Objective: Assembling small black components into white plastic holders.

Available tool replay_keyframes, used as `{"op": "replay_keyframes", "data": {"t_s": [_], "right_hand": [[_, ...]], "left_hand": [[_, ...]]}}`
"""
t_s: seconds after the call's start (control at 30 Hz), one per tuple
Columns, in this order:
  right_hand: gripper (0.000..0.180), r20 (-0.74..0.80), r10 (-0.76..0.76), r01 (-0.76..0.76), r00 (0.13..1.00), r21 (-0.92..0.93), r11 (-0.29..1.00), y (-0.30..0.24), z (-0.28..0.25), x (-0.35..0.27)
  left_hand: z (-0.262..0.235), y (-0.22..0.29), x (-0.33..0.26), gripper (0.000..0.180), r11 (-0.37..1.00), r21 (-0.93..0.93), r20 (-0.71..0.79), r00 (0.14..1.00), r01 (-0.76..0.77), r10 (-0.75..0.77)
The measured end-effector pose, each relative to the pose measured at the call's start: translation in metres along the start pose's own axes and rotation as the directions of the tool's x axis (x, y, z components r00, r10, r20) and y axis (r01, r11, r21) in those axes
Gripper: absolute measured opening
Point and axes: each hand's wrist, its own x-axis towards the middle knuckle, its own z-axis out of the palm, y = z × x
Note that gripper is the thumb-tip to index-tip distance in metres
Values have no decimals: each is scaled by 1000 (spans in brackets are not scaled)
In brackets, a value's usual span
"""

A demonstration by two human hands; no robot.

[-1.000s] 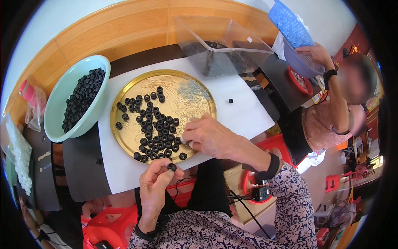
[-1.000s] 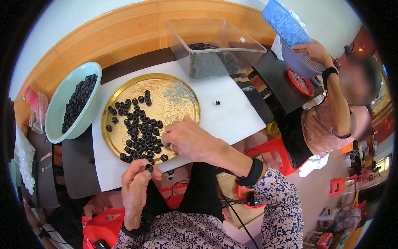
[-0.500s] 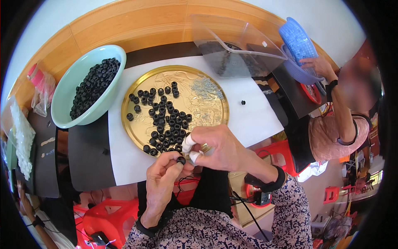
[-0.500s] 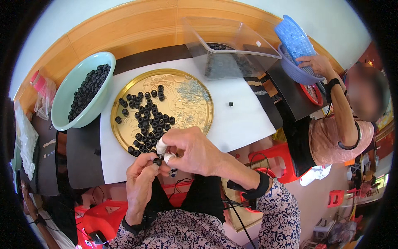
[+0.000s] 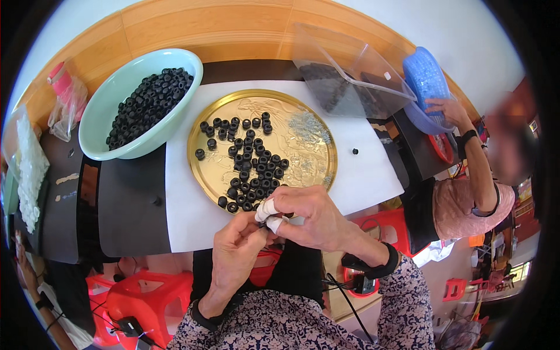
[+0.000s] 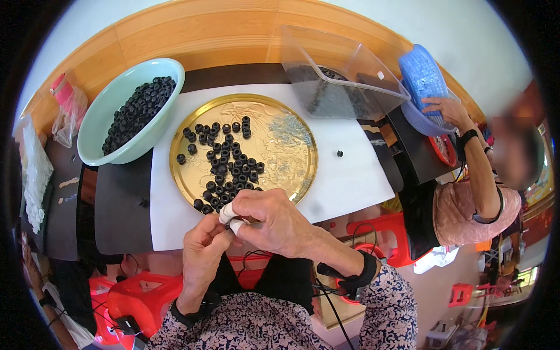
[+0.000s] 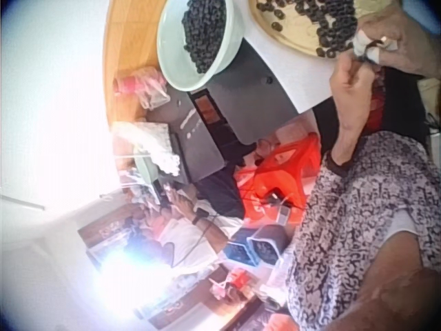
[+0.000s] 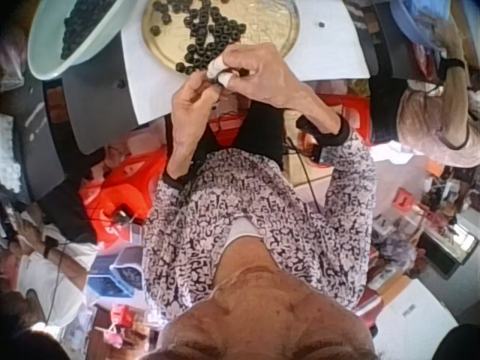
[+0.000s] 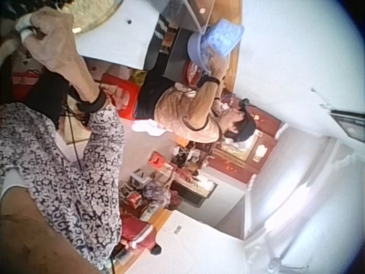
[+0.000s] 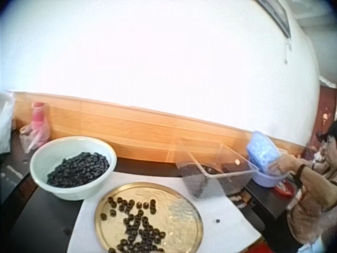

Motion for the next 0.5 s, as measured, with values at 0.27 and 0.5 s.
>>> {"op": "replay_keyframes", "data": {"t_s": [0.27,0.5], "right_hand": [[13,-50,64,-64,997,-8,998,1,6,3],[15,-25,-10,11,1000,41,999,4,13,8]], "left_hand": [[-8,-5,1,22,992,-125,-1,1000,-18,19],[-12,-1,1,21,994,-110,-22,1000,5,-8]]}}
